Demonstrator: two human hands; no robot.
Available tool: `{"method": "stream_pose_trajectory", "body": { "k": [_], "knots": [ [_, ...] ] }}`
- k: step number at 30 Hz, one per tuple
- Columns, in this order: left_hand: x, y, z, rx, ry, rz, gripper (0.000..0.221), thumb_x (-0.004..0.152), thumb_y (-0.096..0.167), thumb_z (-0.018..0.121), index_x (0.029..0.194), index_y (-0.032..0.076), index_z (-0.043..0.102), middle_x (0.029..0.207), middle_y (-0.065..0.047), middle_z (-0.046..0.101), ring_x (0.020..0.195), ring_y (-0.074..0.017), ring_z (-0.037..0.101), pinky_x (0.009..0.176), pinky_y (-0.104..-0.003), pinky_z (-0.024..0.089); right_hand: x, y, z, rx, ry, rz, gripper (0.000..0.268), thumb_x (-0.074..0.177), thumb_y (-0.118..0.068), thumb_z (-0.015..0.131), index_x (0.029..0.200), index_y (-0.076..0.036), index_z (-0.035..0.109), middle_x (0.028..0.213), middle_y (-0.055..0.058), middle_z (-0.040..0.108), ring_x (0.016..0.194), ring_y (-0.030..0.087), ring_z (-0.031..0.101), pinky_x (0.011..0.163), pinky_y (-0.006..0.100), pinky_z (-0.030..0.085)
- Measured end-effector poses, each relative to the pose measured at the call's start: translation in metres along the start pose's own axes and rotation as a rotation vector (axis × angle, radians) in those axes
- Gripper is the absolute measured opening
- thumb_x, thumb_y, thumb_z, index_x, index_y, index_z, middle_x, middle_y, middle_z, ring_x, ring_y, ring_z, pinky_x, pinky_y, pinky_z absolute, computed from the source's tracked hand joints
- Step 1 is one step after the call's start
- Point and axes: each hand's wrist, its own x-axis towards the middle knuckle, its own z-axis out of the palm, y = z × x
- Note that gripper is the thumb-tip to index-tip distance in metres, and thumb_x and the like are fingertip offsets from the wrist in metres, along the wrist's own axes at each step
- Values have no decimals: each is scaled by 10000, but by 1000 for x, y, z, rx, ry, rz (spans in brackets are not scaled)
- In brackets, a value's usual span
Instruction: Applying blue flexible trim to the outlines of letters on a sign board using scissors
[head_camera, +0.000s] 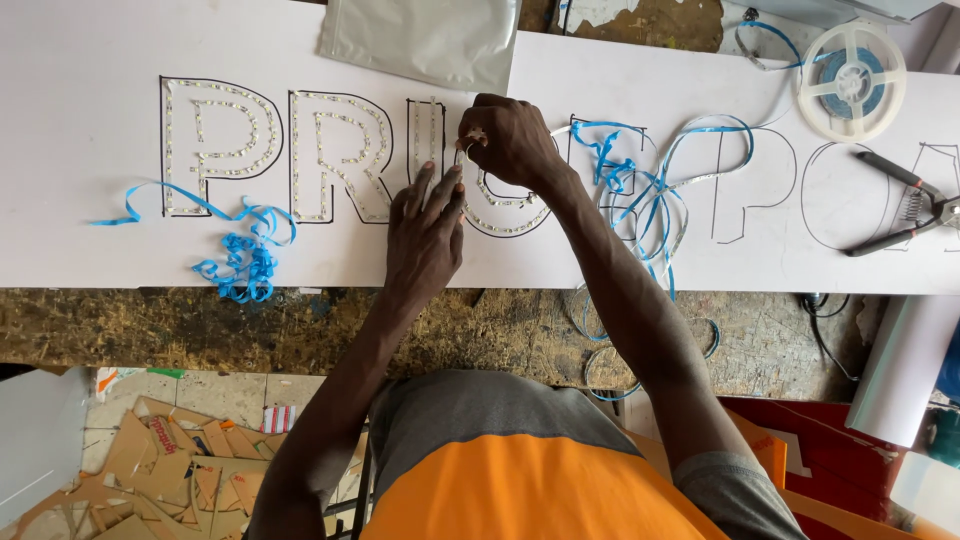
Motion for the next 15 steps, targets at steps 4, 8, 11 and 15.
{"method": "stream_pose_trajectory", "body": {
  "k": [4, 8, 11, 15],
  "knots": [
    [-6, -4, 9, 6, -50, 64, 476, 1149, 97, 622, 1613, -6, 639, 1811, -76, 464, 1704, -338, 362, 1353, -559, 366, -3, 3, 2, 38, 34, -2, 188, 880, -64, 800, 970, -222, 849, 940, -17, 771, 732, 266, 728, 593, 437, 516],
    [-12, -6, 17, 71, -163, 41, 570, 1227, 273, 472, 1732, 10, 496, 1888, -106, 287, 1751, -322, 266, 1433, -522, 226, -1, 0, 1, 35, 13, 16, 237, 858, -47, 753, 965, -236, 847, 961, -25, 763, 736, 281, 722, 588, 452, 513],
    [-15, 6, 4, 60, -135, 53, 623, 1250, 253, 482, 1788, -28, 344, 1892, -159, 253, 1765, -382, 248, 1462, -565, 227, 0, -3, -4, 92, -17, 71, 178, 885, -83, 765, 978, -214, 841, 973, 12, 779, 766, 319, 733, 605, 466, 526],
    [2, -6, 12, 73, 15, 41, 411, 1180, 261, 569, 1496, 18, 670, 1705, -154, 566, 1584, -386, 530, 1275, -578, 439, 2, -2, -13, 277, -91, 158, 178, 855, -176, 769, 1017, -175, 842, 1002, 72, 781, 952, 397, 806, 839, 582, 620]
  ]
}}
